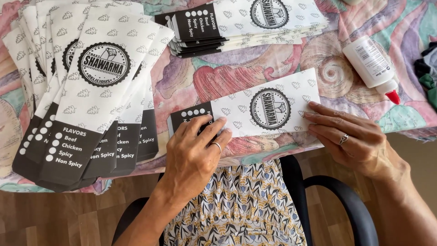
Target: Applying glue to paper bag templates and folding them to assemble the bags.
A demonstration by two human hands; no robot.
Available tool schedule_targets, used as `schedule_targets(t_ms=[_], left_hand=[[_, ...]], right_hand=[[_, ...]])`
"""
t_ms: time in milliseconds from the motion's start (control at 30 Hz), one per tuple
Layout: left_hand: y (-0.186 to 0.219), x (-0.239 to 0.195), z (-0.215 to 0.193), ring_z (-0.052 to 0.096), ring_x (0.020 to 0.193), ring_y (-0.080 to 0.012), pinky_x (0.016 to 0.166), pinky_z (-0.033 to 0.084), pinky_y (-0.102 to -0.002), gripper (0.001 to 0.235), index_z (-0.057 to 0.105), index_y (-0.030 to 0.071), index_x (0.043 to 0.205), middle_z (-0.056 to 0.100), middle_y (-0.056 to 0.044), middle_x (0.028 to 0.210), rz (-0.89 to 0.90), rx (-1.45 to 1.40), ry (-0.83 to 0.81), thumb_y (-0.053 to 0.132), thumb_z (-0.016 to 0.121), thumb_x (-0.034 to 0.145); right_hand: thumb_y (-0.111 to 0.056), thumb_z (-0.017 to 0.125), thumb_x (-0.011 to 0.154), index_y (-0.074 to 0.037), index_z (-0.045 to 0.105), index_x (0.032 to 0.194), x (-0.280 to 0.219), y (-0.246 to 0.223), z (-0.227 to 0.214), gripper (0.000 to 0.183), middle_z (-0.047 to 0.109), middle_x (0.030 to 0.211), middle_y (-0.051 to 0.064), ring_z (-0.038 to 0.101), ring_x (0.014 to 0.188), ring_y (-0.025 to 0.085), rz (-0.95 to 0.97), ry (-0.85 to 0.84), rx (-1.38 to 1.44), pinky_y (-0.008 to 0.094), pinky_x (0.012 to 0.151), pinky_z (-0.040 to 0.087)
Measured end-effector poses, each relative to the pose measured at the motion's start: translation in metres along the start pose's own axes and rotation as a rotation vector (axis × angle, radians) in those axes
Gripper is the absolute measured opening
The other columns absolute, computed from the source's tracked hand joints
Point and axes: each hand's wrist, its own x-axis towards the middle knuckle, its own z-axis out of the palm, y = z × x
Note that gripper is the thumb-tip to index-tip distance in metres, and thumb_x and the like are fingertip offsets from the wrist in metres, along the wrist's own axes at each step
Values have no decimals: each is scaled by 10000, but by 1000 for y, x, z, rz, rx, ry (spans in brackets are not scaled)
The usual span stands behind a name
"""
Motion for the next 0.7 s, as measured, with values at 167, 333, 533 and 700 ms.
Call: schedule_targets(t_ms=[167, 333, 533, 700], left_hand=[[0, -1, -1, 662, 1099, -329, 823, 603, -467, 242, 776, 62, 1079, 744, -121, 1199, 2, -1, 13, 27, 826, 845], [0, 5, -6, 670, 1069, -317, 744, 601, -440, 174, 787, 62, 1033, 753, -113, 1173, 20, 8, 37, 68, 841, 868], [1, 3, -8, 680, 1084, -340, 807, 609, -462, 183, 784, 44, 1060, 746, -140, 1202, 28, -2, 22, 72, 838, 888], [10, 2, -14, 686, 1120, -369, 892, 585, -472, 390, 796, 8, 1080, 733, -163, 1250, 49, 40, -9, 380, 718, 988]], right_hand=[[73, 676, 931, 122, 679, 1064, -2, -2, 4, 142, 716, 1175, 259, 712, 1158, 452, -7, 24, -23, 465, 975, 638], [78, 643, 950, 125, 687, 1061, -6, 1, 7, 129, 720, 1166, 260, 717, 1147, 447, -28, 32, -58, 460, 960, 635], [84, 709, 914, 98, 715, 1033, 1, -2, 2, 120, 723, 1189, 240, 711, 1168, 439, 37, -4, -35, 451, 990, 629], [-122, 724, 959, 32, 618, 1344, 30, 0, 14, 428, 578, 1467, 273, 565, 1404, 438, 144, -45, -2, 545, 1234, 460]])
